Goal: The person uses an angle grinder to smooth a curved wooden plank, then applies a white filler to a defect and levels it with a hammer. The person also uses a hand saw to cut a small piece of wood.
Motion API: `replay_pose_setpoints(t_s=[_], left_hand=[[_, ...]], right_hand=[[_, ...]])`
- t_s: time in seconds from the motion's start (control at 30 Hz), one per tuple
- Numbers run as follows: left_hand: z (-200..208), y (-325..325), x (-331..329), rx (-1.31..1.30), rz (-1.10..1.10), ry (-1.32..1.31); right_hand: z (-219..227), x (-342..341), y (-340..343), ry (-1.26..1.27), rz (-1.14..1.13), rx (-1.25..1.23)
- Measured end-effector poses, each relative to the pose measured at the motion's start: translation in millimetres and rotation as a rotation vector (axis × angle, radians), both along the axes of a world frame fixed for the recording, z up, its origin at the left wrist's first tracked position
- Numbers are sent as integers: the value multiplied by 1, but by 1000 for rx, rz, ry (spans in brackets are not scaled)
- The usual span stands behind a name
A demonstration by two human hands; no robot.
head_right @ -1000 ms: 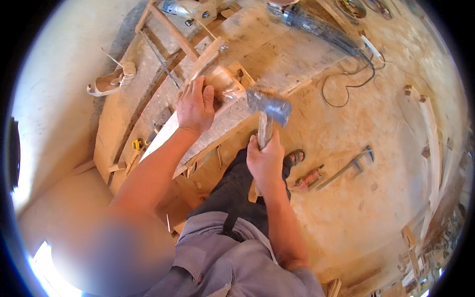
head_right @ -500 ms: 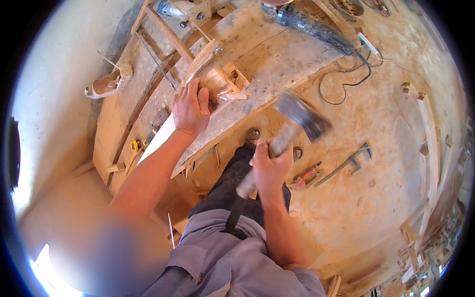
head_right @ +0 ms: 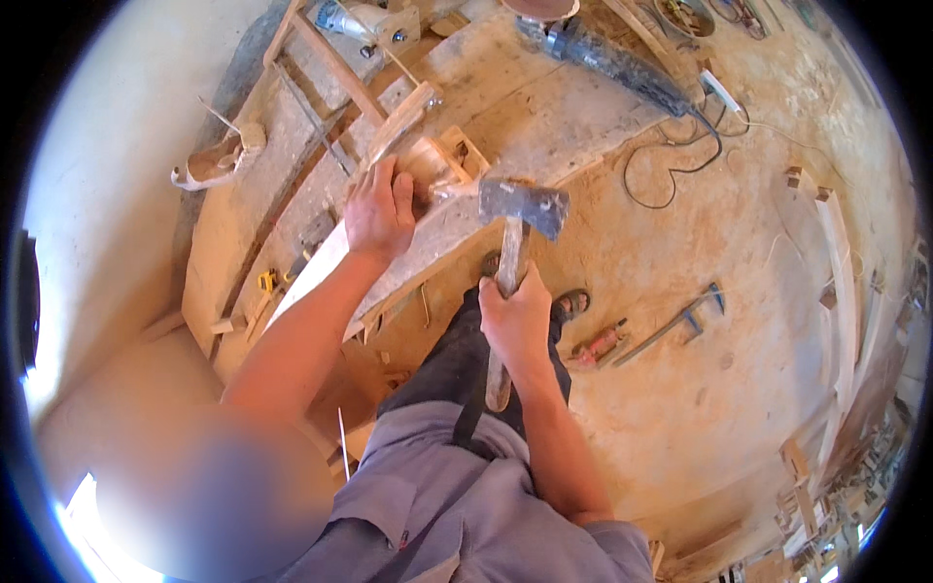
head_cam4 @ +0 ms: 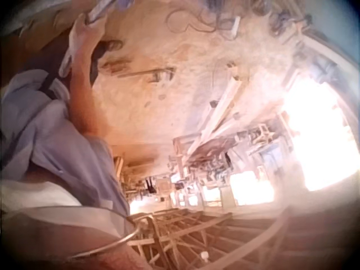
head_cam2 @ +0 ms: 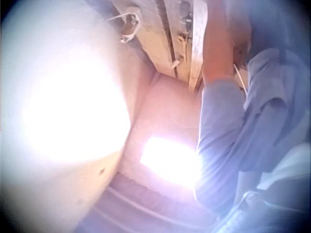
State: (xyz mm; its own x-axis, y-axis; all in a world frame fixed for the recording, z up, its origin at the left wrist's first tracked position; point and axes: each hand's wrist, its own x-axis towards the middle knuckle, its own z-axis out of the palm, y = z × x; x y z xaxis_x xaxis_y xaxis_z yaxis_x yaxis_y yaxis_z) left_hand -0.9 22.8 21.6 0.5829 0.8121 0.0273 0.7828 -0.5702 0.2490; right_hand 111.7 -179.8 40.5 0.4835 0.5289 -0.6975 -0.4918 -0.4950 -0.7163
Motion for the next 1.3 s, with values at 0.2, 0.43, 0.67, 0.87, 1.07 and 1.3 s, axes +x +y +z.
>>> replay_pose_setpoints(t_s=[0.2, 0.43, 0.67, 0.87, 1.07, 1.3], left_hand=[[-1, 4, -2, 2, 11, -74], [-2, 4, -5, -28, 21, -102], [-3, 4, -16, 74, 24, -364], [22, -87, -11, -58, 363, -857], [6, -145, 71, -1179, 1041, -1683], [-10, -116, 127, -952, 1023, -1855]], right_hand=[[6, 4, -11, -486, 116, 61], [47, 46, -2, -586, 362, -98], [69, 62, -15, -773, 499, -55], [77, 105, -12, -828, 736, -214], [77, 133, 39, -887, 934, -2], [47, 162, 128, -1020, 1396, 214]])
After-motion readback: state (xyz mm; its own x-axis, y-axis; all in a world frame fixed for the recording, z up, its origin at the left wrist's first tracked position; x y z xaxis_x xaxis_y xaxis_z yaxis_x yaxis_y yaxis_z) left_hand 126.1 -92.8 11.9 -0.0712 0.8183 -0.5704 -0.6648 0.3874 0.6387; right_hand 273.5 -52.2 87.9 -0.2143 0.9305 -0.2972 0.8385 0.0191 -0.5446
